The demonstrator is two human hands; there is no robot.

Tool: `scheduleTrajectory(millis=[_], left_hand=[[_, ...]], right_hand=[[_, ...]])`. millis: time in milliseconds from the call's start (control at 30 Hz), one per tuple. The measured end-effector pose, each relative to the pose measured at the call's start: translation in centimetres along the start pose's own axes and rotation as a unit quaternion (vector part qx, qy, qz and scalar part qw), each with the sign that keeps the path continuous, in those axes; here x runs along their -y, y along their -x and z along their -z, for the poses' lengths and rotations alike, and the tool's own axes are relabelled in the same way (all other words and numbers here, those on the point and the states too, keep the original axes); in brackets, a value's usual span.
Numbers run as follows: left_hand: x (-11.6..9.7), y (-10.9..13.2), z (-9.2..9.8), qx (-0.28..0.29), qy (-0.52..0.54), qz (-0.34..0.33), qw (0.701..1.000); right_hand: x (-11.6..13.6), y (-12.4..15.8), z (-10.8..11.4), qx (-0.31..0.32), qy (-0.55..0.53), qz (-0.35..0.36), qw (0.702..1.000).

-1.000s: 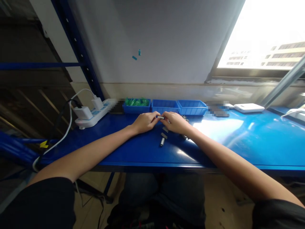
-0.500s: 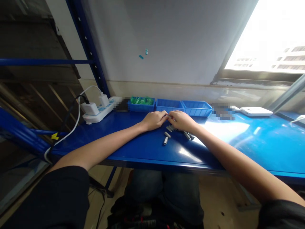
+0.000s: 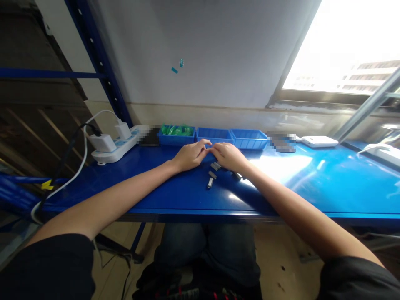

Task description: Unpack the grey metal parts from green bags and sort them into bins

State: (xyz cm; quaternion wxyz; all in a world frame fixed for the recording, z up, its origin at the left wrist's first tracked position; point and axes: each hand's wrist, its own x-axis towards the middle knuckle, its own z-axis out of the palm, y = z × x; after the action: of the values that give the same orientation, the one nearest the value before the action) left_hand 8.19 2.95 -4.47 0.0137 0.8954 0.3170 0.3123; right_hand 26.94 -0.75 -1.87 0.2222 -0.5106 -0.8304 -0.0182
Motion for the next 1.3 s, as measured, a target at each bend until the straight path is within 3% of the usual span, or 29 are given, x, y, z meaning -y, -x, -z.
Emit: scheduleTrajectory(millis=[133,267,400,500,600,867,967,1067,1200,1300], left_hand=[[0.0,0.3,0.2,-0.010,-0.021,-0.009,1.000],[-0.5,0.2,0.3,-0.006,-0.016,0.035,0.999],[-1.1,-0.3,-0.1,0.051,0.025,0.104,0.993],[-1.3,-0.4,-0.4,0.081,-0.001,0.078,0.994],[-1.1,-0.3,-0.4,0.080,-0.032,0.043,0.995],[0.8,-0.1,1.0,0.139,-0.013,-0.030,0.990],[1.4,0.0,0.8,0.116,-0.009,-0.014,0.993],[1.4,-0.1,0.3,0.079,0.062,0.031,0.994],[0.8,-0.2,0.0,0.013,0.215,0.087,0.973],[0.4,-0.2,0.1,0.001,0.259,0.091,0.962]], right_hand=[[0.1,0.1,-0.2,0.002,0.001,-0.007,1.000],[0.3,0.0,0.0,-0.018,-0.011,0.001,1.000],[-1.1,-1.2,0.6,-0.098,0.033,-0.058,0.993],[-3.1,-2.1,0.9,-0.144,0.061,-0.136,0.978],[-4.3,-1.7,0.9,-0.128,0.058,-0.163,0.977],[-0.6,0.1,0.8,-0.047,-0.017,-0.038,0.998],[0.3,0.2,0.1,-0.006,-0.016,0.009,1.000],[0.3,0.4,-0.4,0.021,-0.007,0.034,0.999],[-0.1,0.3,-0.5,0.014,-0.011,0.048,0.999],[-0.1,0.3,-0.3,-0.001,-0.015,0.058,0.998]])
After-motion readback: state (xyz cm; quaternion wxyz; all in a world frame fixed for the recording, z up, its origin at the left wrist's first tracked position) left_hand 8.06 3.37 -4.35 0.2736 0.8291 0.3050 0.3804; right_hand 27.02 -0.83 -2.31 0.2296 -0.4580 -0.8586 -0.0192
